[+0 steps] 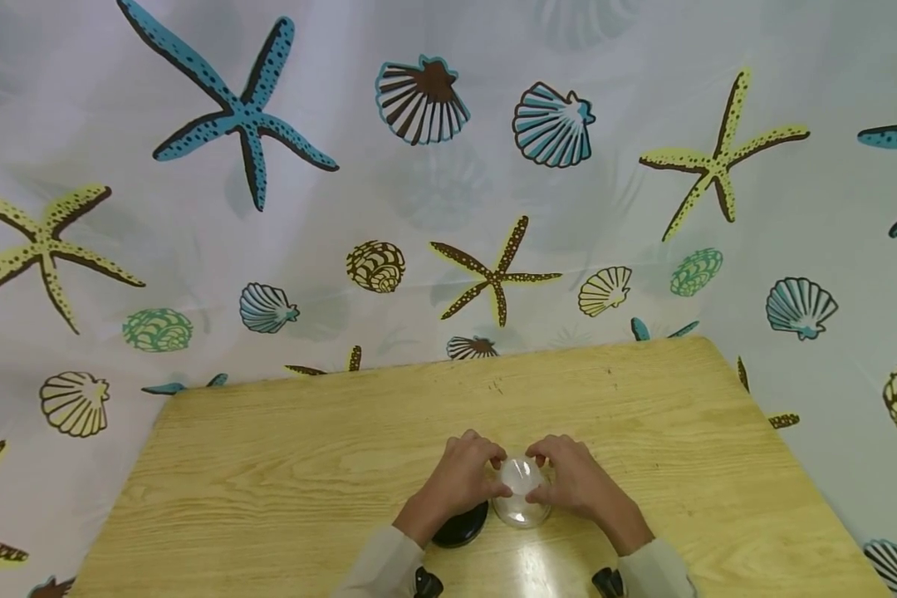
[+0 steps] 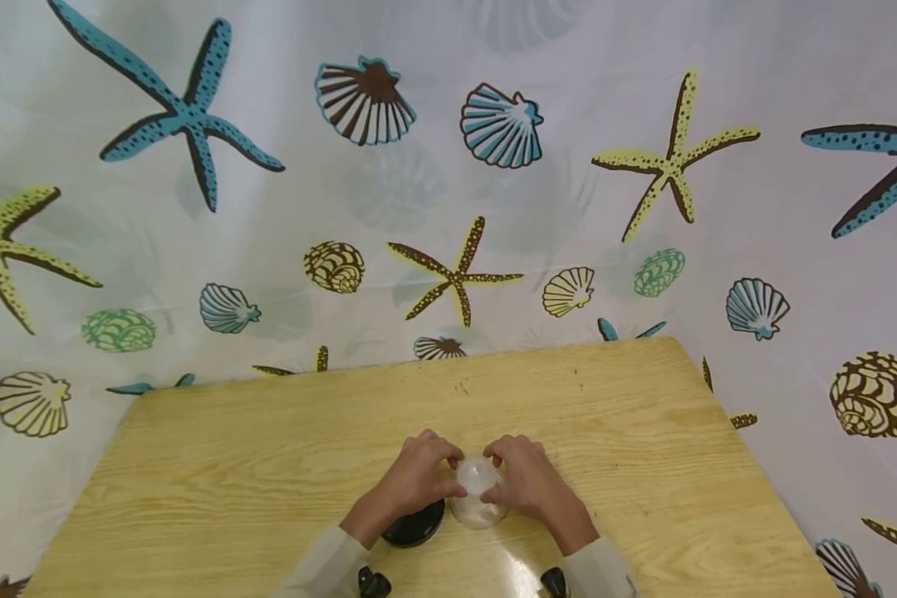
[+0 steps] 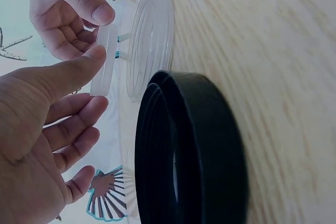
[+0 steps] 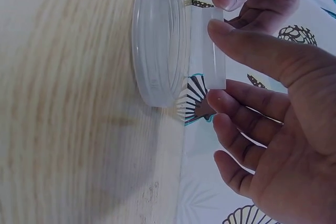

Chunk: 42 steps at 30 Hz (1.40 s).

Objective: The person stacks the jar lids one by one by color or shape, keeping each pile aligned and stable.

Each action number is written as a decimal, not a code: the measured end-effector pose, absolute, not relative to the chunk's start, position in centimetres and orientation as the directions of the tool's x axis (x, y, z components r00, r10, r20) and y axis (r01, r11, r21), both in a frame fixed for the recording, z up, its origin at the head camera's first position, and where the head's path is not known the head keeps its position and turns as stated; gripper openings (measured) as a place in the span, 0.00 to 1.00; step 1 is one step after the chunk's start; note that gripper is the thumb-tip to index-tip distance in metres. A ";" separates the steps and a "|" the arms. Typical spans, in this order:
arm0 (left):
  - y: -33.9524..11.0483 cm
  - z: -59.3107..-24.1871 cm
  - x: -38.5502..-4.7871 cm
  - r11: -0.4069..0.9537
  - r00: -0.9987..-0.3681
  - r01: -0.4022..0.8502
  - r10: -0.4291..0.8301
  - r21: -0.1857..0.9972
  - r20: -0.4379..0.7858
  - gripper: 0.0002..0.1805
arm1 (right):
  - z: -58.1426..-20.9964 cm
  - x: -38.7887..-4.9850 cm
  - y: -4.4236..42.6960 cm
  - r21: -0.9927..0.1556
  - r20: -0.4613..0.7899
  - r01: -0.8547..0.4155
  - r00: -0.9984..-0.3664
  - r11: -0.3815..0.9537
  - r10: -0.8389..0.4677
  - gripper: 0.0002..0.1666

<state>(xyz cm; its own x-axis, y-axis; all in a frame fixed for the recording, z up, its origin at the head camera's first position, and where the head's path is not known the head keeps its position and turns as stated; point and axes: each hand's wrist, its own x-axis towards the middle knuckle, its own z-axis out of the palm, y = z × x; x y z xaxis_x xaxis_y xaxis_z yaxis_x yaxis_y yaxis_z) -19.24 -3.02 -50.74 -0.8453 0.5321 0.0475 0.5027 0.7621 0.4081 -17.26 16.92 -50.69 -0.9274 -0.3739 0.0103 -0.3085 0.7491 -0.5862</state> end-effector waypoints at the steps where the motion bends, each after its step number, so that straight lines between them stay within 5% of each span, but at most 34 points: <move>1: -3.0 -50.7 -19.2 0.761 -0.846 0.499 0.531 0.413 0.044 0.21 | -50.7 -17.2 16.9 -0.585 0.015 -0.314 -0.926 0.748 -0.377 0.28; 42: -2.9 -52.1 -18.2 0.783 -0.829 0.530 0.560 0.327 0.003 0.23 | -52.2 -16.0 16.9 -0.529 0.025 -0.363 -0.910 0.767 -0.413 0.27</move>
